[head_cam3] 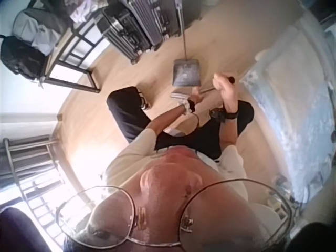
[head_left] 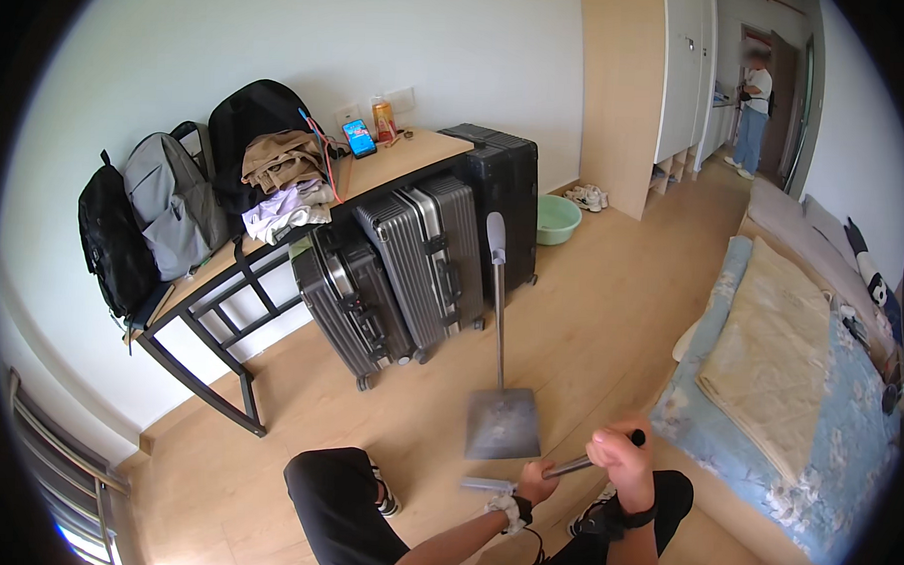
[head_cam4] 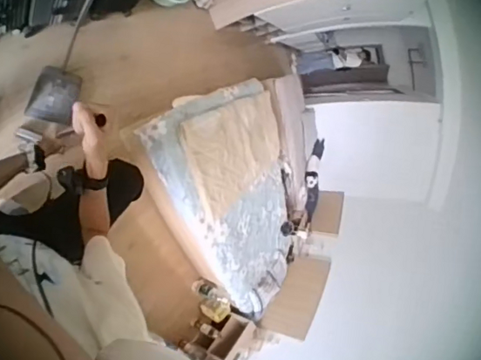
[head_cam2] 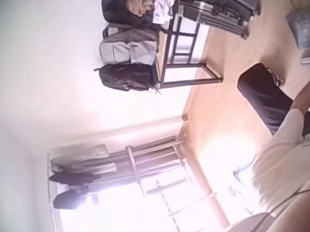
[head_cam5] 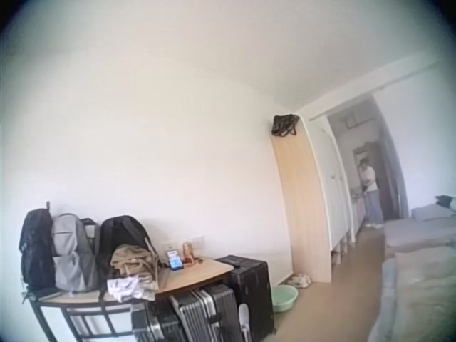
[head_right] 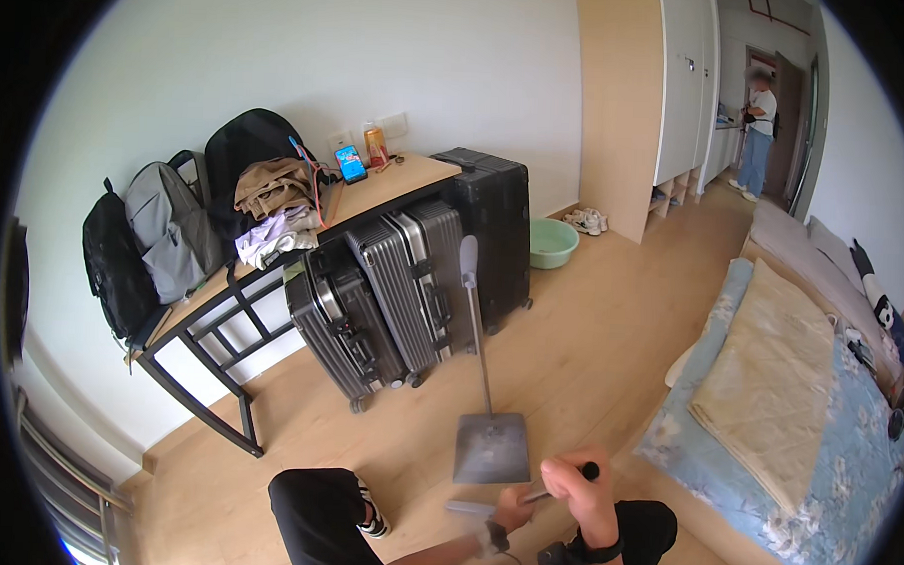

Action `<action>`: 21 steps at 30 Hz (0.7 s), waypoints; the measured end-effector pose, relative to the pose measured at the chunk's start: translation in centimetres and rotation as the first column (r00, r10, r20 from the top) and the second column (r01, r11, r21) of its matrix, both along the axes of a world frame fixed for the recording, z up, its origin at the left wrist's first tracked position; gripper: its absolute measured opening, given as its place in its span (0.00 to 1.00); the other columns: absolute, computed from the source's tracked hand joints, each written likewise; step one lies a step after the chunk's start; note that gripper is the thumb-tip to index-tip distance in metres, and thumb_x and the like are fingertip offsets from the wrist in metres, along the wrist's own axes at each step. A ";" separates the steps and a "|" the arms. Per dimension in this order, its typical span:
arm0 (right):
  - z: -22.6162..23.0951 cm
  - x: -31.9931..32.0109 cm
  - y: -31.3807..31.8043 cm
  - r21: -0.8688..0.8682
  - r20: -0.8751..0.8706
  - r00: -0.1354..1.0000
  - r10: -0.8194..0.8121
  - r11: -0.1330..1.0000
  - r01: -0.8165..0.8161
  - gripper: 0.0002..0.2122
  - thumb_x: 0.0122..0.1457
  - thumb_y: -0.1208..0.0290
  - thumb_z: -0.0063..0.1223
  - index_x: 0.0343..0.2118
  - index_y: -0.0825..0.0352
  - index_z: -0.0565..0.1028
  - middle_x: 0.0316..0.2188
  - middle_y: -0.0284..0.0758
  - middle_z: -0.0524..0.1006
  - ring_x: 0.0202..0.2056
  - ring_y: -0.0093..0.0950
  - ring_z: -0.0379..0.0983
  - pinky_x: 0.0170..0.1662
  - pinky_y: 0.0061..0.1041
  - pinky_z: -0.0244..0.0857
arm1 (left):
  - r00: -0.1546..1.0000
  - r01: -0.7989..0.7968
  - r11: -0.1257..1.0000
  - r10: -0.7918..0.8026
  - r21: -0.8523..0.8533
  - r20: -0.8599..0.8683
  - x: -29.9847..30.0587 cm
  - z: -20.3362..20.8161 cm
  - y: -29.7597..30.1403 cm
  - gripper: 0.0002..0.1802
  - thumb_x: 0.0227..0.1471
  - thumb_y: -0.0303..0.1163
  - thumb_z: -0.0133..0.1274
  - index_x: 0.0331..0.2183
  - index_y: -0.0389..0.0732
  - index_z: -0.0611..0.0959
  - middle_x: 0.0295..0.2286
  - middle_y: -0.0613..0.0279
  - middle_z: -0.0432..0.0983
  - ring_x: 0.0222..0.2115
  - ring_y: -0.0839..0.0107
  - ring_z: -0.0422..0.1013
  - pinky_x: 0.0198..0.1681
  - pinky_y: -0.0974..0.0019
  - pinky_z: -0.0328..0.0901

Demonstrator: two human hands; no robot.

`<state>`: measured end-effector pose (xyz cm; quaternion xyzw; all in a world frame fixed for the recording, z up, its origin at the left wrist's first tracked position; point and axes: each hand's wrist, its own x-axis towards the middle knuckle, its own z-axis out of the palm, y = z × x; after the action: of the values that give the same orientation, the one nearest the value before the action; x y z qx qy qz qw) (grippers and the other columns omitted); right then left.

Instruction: The person is assembling or fixing a broom and a dustpan while sitting in a room.

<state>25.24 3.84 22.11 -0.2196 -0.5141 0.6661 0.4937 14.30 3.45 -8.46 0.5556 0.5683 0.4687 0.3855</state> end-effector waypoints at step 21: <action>0.6 0.2 -1.4 -0.041 0.012 1.000 0.007 0.999 -0.006 0.20 0.50 0.78 0.45 0.06 0.65 0.52 0.06 0.25 0.52 0.10 0.16 0.45 0.15 0.20 0.36 | 1.000 0.012 1.000 -0.012 -0.011 -0.026 0.3 4.2 -4.3 0.11 0.41 0.33 0.51 0.17 0.35 0.75 0.16 0.43 0.66 0.19 0.44 0.65 0.19 0.56 0.59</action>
<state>25.41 2.43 22.66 -0.2321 -0.5040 0.6768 0.4837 14.59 -0.86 -4.30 0.5631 0.5726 0.4559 0.3838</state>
